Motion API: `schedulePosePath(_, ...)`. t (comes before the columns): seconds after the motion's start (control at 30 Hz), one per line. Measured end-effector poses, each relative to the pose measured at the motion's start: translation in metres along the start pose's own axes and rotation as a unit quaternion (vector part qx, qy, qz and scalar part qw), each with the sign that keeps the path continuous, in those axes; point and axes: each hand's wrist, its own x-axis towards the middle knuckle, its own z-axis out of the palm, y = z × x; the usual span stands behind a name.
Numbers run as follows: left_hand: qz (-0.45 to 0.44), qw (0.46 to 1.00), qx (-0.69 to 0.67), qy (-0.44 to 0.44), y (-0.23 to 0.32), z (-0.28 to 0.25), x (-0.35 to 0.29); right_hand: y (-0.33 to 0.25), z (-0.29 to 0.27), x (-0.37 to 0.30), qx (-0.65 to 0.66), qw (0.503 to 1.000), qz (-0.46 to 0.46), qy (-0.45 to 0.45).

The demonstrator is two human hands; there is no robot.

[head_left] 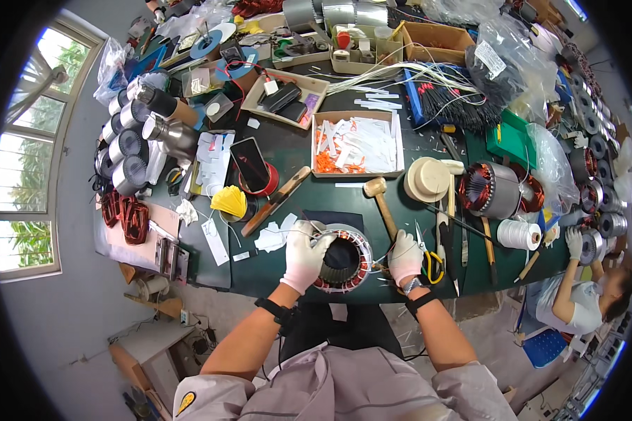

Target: The person threads wire through the stator of a motor, uses pliers to pull and cut the wire, and taps the components into place using a mallet.

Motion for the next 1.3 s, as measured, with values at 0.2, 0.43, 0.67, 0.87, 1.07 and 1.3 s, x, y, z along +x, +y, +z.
schedulePosePath(0.2, 0.005, 0.999, -0.006, 0.033, -0.008, 0.004, -0.012, 0.052, -0.035, -0.070, 0.196, 0.980, 0.010, 0.031)
schedulePosePath(0.43, 0.062, 0.997, 0.031, -0.019, -0.015, -0.010, -0.009, 0.036, -0.146, -0.233, 0.009, 0.994, 0.088, -0.066)
schedulePosePath(0.67, 0.065, 0.997, -0.047, -0.012, -0.029, -0.004, -0.011, -0.078, -0.221, -0.198, -0.104, 0.943, -0.294, -0.113)
schedulePosePath(0.87, 0.020, 0.995, -0.099, -0.020, -0.034, 0.005, -0.014, -0.084, -0.222, -0.177, -0.215, 0.949, -0.149, -0.176)
schedulePosePath(1.07, 0.024, 0.995, -0.098, 0.026, -0.033, 0.011, -0.029, -0.064, -0.205, -0.180, -0.254, 0.954, -0.091, -0.130)
schedulePosePath(1.3, 0.077, 0.991, -0.100, -0.038, -0.034, -0.014, -0.031, -0.044, -0.213, -0.196, -0.206, 0.954, -0.182, -0.123)
